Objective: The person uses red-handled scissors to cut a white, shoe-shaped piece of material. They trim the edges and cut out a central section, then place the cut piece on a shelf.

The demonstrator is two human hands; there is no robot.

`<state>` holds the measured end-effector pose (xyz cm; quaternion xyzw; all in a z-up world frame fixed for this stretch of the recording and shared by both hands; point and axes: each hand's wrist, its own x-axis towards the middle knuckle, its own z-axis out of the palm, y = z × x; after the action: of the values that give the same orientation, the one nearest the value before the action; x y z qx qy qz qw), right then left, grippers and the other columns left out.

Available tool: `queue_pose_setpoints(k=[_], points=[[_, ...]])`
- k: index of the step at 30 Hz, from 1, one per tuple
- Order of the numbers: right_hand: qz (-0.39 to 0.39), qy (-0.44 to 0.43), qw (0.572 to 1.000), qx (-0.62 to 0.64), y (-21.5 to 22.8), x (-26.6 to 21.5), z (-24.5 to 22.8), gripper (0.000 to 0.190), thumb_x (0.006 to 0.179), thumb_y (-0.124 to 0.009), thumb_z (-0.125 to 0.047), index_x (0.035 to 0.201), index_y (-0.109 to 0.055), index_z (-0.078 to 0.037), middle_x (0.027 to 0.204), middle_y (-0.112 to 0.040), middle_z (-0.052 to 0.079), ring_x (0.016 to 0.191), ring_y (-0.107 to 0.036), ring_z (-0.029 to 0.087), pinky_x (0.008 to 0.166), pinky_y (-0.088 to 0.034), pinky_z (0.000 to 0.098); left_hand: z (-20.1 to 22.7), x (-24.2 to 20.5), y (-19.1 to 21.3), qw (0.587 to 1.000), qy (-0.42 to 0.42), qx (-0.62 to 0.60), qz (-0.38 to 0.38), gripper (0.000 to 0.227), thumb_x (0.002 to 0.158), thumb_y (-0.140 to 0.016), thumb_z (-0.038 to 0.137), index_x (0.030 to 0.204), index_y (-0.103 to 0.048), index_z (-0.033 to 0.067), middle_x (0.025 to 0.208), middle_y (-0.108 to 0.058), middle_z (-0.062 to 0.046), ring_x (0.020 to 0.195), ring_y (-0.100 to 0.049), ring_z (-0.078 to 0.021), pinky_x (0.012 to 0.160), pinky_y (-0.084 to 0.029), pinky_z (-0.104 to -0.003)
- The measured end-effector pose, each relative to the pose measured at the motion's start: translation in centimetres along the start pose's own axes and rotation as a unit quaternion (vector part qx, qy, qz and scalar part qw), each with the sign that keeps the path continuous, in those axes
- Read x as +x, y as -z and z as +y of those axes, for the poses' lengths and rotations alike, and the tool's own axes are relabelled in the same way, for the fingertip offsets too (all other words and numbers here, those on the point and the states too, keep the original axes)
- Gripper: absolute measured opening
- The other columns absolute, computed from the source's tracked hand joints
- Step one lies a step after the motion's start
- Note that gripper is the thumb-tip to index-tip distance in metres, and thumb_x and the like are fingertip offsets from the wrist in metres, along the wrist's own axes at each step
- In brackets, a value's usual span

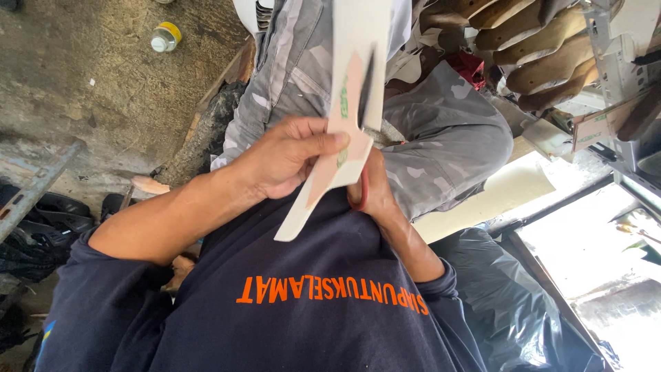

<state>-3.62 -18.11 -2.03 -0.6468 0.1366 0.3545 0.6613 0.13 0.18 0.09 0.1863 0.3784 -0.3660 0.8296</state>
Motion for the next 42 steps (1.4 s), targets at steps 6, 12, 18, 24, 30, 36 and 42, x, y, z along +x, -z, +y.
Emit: queue_pose_setpoints(k=[6, 12, 18, 24, 30, 36, 42], points=[[-0.003, -0.002, 0.999, 0.034, 0.1, 0.4, 0.0, 0.032, 0.092, -0.071, -0.014, 0.066, -0.060, 0.001, 0.044, -0.056, 0.013, 0.040, -0.058, 0.020, 0.038, -0.044, 0.0278, 0.4, -0.6, -0.4, 1.000, 0.011, 0.002, 0.000, 0.018, 0.093, -0.073, 0.009, 0.103, -0.072, -0.0063, 0.080, -0.077, -0.018, 0.066, -0.076, -0.0264, 0.053, -0.065, -0.036], [-0.171, -0.013, 0.962, 0.213, 2.5, 0.6, -3.8, 0.029, 0.096, -0.057, -0.015, 0.073, -0.063, 0.001, 0.053, -0.057, 0.011, 0.040, -0.061, 0.021, 0.040, -0.052, 0.0329, 0.8, -0.2, 1.8, 0.994, -0.054, 0.092, 0.036, 0.015, 0.096, -0.070, 0.008, 0.103, -0.071, -0.0060, 0.074, -0.074, -0.011, 0.064, -0.077, -0.0225, 0.052, -0.064, -0.034], [-0.183, 0.003, 0.983, 0.031, 2.1, 2.3, -5.4, 0.043, 0.100, -0.059, -0.026, 0.069, -0.067, 0.003, 0.064, -0.066, 0.018, 0.062, -0.067, 0.026, 0.064, -0.052, 0.0353, 1.5, -1.4, -0.6, 0.997, -0.051, 0.055, 0.022, 0.015, 0.095, -0.070, 0.006, 0.103, -0.071, -0.0066, 0.073, -0.074, -0.013, 0.062, -0.076, -0.0213, 0.051, -0.064, -0.031], [-0.112, 0.090, 0.988, -0.049, -0.8, 2.9, -8.1, 0.047, 0.111, -0.040, -0.022, 0.072, -0.053, 0.001, 0.065, -0.053, 0.012, 0.067, -0.059, 0.024, 0.056, -0.045, 0.0317, 1.2, -1.1, 0.4, 0.996, -0.056, 0.074, 0.020, 0.014, 0.094, -0.072, 0.007, 0.100, -0.071, -0.0057, 0.071, -0.074, -0.011, 0.060, -0.076, -0.0197, 0.050, -0.064, -0.030], [-0.131, 0.116, 0.985, -0.008, 0.8, 2.9, -4.0, 0.059, 0.108, -0.042, -0.035, 0.063, -0.064, -0.004, 0.048, -0.061, 0.010, 0.041, -0.062, 0.023, 0.046, -0.049, 0.0296, 2.5, -2.0, -0.7, 0.994, -0.057, 0.095, 0.003, 0.013, 0.095, -0.070, 0.005, 0.101, -0.071, -0.0060, 0.071, -0.074, -0.012, 0.060, -0.075, -0.0199, 0.051, -0.064, -0.030], [-0.138, 0.122, 0.983, 0.026, 0.6, 3.2, -3.5, 0.061, 0.110, -0.039, -0.038, 0.064, -0.062, -0.005, 0.049, -0.060, 0.011, 0.044, -0.061, 0.020, 0.046, -0.048, 0.0265, 1.9, -1.4, 1.0, 0.992, -0.067, 0.107, 0.008, 0.015, 0.096, -0.070, 0.005, 0.106, -0.072, -0.0063, 0.074, -0.075, -0.012, 0.064, -0.076, -0.0202, 0.054, -0.065, -0.031], [-0.209, 0.028, 0.947, 0.241, 1.1, 1.2, -4.0, 0.071, 0.106, -0.028, -0.061, 0.088, -0.056, 0.001, 0.054, -0.057, 0.009, 0.045, -0.055, 0.016, 0.050, -0.046, 0.0249, 2.3, -1.3, 3.0, 0.982, -0.088, 0.165, 0.003, 0.020, 0.094, -0.070, 0.003, 0.111, -0.071, -0.0057, 0.077, -0.075, -0.010, 0.066, -0.076, -0.0186, 0.056, -0.066, -0.033]])
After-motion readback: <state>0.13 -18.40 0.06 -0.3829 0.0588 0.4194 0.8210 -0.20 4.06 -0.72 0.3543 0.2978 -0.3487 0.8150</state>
